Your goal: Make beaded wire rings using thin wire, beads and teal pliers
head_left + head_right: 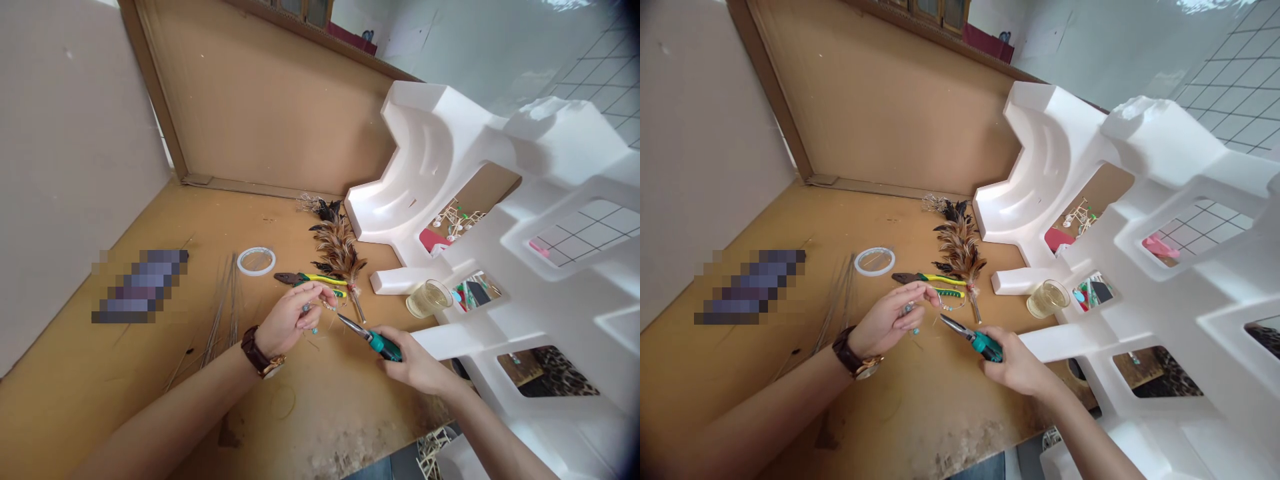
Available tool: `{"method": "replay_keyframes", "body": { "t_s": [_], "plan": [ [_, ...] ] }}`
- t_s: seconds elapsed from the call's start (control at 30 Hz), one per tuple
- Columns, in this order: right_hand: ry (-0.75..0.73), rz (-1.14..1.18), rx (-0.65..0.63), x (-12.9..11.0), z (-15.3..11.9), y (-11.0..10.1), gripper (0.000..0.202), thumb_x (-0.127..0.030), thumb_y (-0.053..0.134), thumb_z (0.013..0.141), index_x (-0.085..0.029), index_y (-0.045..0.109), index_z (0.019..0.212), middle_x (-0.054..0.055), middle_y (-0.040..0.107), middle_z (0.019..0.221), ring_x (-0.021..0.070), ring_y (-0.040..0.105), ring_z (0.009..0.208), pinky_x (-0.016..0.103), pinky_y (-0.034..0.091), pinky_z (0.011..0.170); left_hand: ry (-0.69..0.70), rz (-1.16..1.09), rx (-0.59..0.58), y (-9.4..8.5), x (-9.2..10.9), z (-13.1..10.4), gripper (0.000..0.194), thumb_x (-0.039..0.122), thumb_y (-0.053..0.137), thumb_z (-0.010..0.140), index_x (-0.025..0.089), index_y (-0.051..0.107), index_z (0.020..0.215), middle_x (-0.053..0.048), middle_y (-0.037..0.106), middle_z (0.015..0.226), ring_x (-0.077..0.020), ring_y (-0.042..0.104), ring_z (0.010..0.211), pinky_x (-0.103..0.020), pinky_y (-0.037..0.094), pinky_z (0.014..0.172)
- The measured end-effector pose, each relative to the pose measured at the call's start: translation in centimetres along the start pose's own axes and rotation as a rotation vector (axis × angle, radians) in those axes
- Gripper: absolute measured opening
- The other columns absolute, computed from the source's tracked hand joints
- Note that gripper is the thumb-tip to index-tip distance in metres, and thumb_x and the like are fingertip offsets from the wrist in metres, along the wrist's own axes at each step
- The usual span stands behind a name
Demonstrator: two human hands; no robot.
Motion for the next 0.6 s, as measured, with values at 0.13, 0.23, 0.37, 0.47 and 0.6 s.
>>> {"method": "replay_keyframes", "body": {
  "t_s": [0.13, 0.23, 0.37, 0.47, 0.6],
  "plan": [
    [0.038, -0.063, 0.057, 2.1, 0.6, 1.1, 0.038, -0.015, 0.049, 0.067, -0.017, 0.052, 0.104, 0.000, 0.055, 0.080, 0.0141, 0.049, 0.069, 0.024, 0.038, 0.061, 0.041, -0.113, 0.101, -1.6, 0.8, 0.3, 0.019, 0.017, 0.043, 0.087, 0.010, 0.059, 0.081, -0.004, 0.060, 0.078, 0.0027, 0.028, 0.035, -0.014, 0.025, 0.038],
    [-0.003, -0.380, 0.197, 2.6, 1.0, 2.1, 0.048, -0.019, 0.057, 0.062, -0.017, 0.054, 0.110, 0.008, 0.057, 0.100, 0.0214, 0.052, 0.086, 0.032, 0.039, 0.078, -0.030, -0.275, 0.118, -1.7, 0.2, 0.4, 0.023, 0.015, 0.039, 0.088, 0.009, 0.059, 0.080, -0.003, 0.059, 0.076, 0.0022, 0.027, 0.035, -0.013, 0.027, 0.038],
    [-0.073, -0.570, 0.250, 1.7, 1.4, 4.6, 0.050, -0.028, 0.056, 0.070, -0.018, 0.051, 0.119, 0.012, 0.054, 0.112, 0.0262, 0.048, 0.101, 0.038, 0.037, 0.087, -0.065, -0.387, 0.106, -1.1, -0.3, 0.1, 0.024, 0.015, 0.038, 0.088, 0.008, 0.060, 0.080, -0.003, 0.059, 0.077, 0.0010, 0.029, 0.037, -0.014, 0.032, 0.039],
    [-0.128, -0.579, 0.246, 0.6, 1.4, 5.6, 0.052, -0.030, 0.057, 0.072, -0.019, 0.049, 0.122, 0.012, 0.053, 0.115, 0.0267, 0.047, 0.104, 0.040, 0.036, 0.088, -0.043, -0.445, 0.125, -0.8, -0.4, -0.1, 0.023, 0.013, 0.038, 0.088, 0.008, 0.060, 0.082, -0.004, 0.059, 0.077, -0.0007, 0.034, 0.040, -0.015, 0.035, 0.042],
    [-0.230, -0.471, 0.249, -1.3, 1.6, 5.5, 0.048, -0.031, 0.059, 0.073, -0.020, 0.052, 0.118, 0.011, 0.054, 0.115, 0.0280, 0.045, 0.110, 0.045, 0.034, 0.093, -0.050, -0.555, 0.178, -0.7, -0.9, -0.2, 0.024, 0.010, 0.037, 0.088, 0.008, 0.060, 0.082, -0.004, 0.058, 0.075, -0.0025, 0.039, 0.046, -0.016, 0.039, 0.046]
  ]
}}
Point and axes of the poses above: each hand's wrist, its own z-axis towards the middle knuckle, its own y-axis out of the palm, x = y × z, the point moved 10 cm from there along z, towards the middle knuckle
